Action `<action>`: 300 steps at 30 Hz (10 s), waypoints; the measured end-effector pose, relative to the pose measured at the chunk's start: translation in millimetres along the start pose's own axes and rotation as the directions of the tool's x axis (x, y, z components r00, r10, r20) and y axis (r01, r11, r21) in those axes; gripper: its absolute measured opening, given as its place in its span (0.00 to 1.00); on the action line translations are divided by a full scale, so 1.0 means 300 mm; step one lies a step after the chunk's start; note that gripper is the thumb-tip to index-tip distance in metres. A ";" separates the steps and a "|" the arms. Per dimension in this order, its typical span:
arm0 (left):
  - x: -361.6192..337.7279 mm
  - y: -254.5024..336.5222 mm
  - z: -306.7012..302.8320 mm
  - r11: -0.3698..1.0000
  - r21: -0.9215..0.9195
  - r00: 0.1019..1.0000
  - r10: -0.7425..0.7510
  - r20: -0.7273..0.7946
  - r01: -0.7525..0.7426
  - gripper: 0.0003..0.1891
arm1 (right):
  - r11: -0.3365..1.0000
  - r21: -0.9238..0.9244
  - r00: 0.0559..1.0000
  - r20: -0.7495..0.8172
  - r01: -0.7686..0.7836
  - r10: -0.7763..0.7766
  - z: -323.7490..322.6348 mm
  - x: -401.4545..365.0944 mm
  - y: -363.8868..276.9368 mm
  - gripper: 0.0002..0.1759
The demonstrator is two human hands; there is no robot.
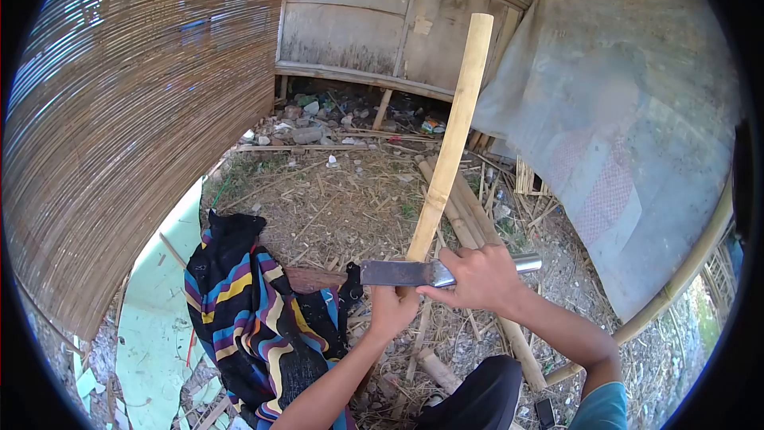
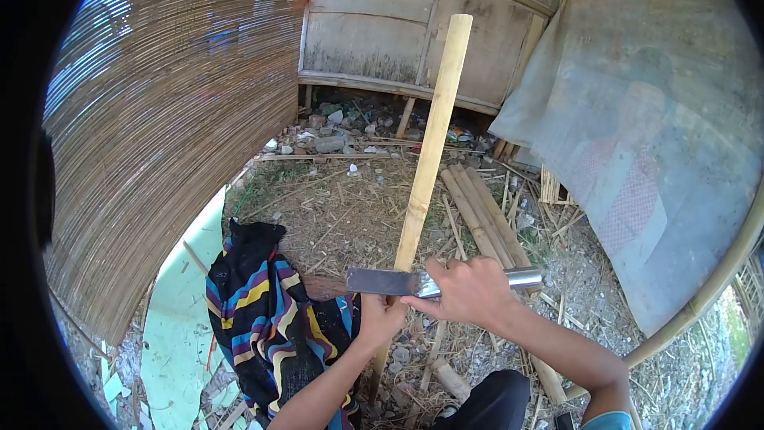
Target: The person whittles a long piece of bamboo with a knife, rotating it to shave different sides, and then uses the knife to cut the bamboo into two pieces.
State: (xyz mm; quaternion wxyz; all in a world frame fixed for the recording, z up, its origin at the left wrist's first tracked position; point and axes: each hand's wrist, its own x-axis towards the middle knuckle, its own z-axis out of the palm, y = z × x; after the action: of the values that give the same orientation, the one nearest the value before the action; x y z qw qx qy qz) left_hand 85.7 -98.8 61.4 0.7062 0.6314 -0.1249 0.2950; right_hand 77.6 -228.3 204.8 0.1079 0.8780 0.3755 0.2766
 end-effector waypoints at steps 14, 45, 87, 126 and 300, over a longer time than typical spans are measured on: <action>0.002 0.047 0.079 1.000 0.005 1.000 -0.009 0.006 0.009 0.11 | 0.958 -0.086 0.893 -0.393 -0.274 0.220 -0.169 0.152 0.261 0.34; 0.019 0.018 -0.022 0.940 -0.277 0.977 -0.167 0.133 0.198 0.04 | 0.978 0.185 0.995 -0.012 -0.098 0.102 0.039 -0.055 0.009 0.34; -0.256 0.345 -0.252 0.997 -0.012 0.937 0.073 -0.340 -0.082 0.17 | -0.249 0.776 0.716 0.631 -0.580 0.299 0.457 -0.413 -0.289 0.21; -0.224 0.024 -0.101 0.915 -0.396 0.900 -0.103 -0.423 -0.081 0.29 | 0.076 0.866 0.837 0.451 -0.495 0.312 0.498 -0.424 -0.403 0.24; -0.205 0.168 -0.372 0.984 -0.029 0.816 0.128 -0.564 -0.174 0.11 | -0.384 0.502 0.414 0.862 -0.775 0.291 0.709 -0.482 -0.270 0.31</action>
State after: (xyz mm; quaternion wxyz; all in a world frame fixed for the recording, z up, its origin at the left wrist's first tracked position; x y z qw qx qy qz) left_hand -14.2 -5.5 49.7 0.7104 0.4768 0.0263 0.5169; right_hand 67.9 -272.2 -61.0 -0.5931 0.7726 -0.0882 -0.2086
